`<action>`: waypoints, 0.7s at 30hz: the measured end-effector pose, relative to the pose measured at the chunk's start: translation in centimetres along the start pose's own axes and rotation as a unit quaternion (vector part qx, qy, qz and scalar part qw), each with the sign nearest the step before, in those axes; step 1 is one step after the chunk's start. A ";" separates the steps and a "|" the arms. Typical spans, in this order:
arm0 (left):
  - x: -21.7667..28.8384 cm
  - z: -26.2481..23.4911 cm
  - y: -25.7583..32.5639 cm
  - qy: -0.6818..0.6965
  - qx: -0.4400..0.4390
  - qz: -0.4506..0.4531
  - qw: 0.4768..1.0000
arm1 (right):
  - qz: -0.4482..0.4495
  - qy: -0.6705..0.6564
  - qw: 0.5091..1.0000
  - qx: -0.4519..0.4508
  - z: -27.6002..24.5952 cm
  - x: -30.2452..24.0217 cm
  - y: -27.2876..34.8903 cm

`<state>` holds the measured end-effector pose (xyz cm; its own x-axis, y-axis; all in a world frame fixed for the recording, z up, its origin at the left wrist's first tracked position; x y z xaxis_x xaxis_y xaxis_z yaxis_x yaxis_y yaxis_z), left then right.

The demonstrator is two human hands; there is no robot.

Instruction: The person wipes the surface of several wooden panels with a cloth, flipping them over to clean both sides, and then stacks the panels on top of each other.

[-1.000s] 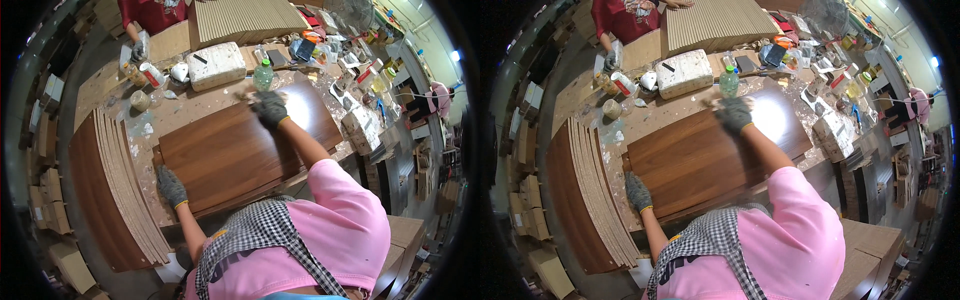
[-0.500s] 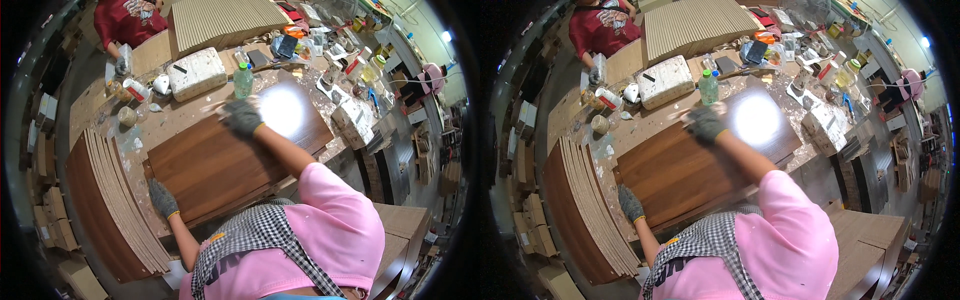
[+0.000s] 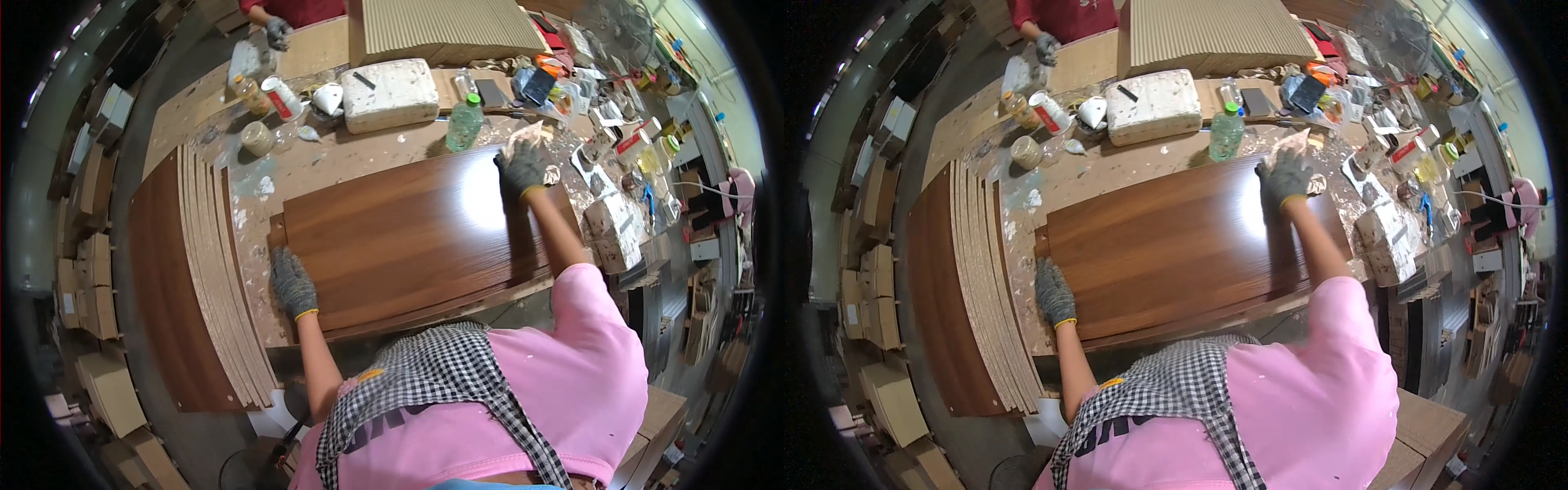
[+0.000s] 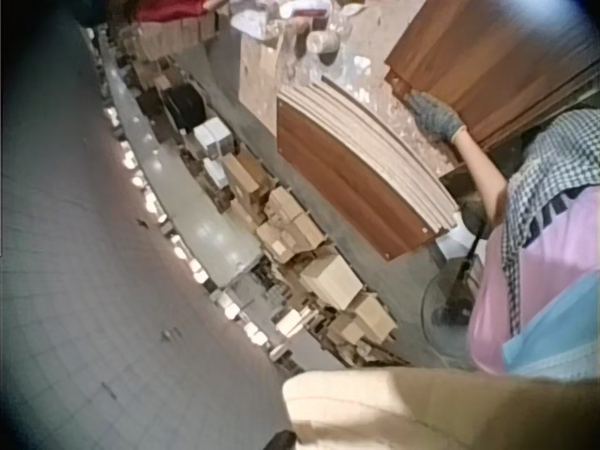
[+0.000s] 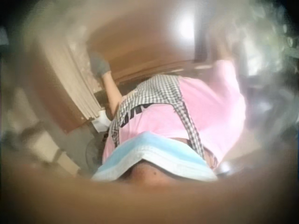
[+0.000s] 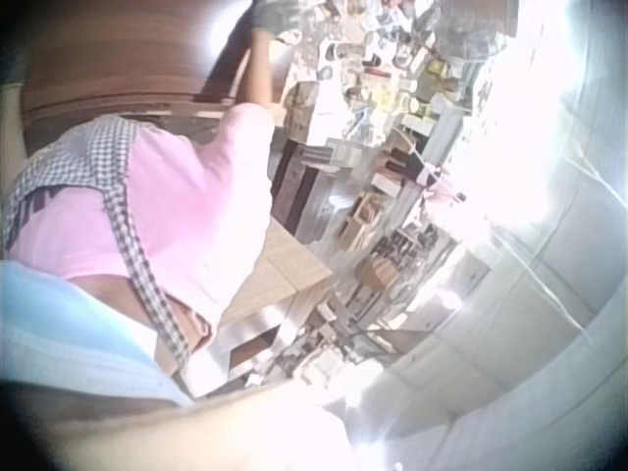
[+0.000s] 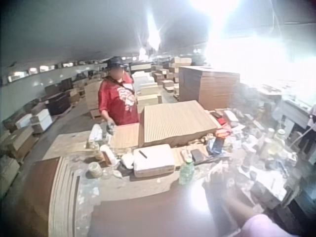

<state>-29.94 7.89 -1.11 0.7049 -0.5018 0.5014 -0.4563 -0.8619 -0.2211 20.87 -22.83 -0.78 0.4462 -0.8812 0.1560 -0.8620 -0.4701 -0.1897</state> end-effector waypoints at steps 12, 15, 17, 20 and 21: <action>-0.3 1.1 -0.9 0.020 0.014 0.018 1.000 | -0.351 -0.345 0.862 0.122 -11.4 -40.2 12.5; -0.7 0.1 -0.6 0.026 0.010 -0.014 0.999 | -0.544 -0.381 0.745 0.063 -11.0 -37.3 13.7; -1.1 0.5 -0.2 0.050 0.003 -0.046 0.998 | -0.445 -0.398 0.800 0.062 -10.0 -31.1 12.4; -1.2 0.5 0.2 0.021 0.019 0.003 1.000 | -0.217 -0.313 0.925 0.010 -6.2 -17.6 7.0; -0.9 0.4 0.3 0.028 0.025 0.006 0.999 | -0.145 -0.275 0.951 0.009 -6.1 -12.5 5.4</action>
<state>-30.52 8.07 -1.98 0.6676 -0.5081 0.5442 -0.4350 -0.8594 -0.2687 9.19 -14.08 2.21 0.7264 -0.6059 -0.3245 -0.6822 -0.6930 -0.2331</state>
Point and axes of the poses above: each hand's wrist, its own y-axis away from the middle knuckle, its own z-axis out of the palm, x = y × z, the point moved 1 cm from there along -y, towards the middle knuckle, and after that the axes turned 5 degrees about y, right-handed, at the moved point
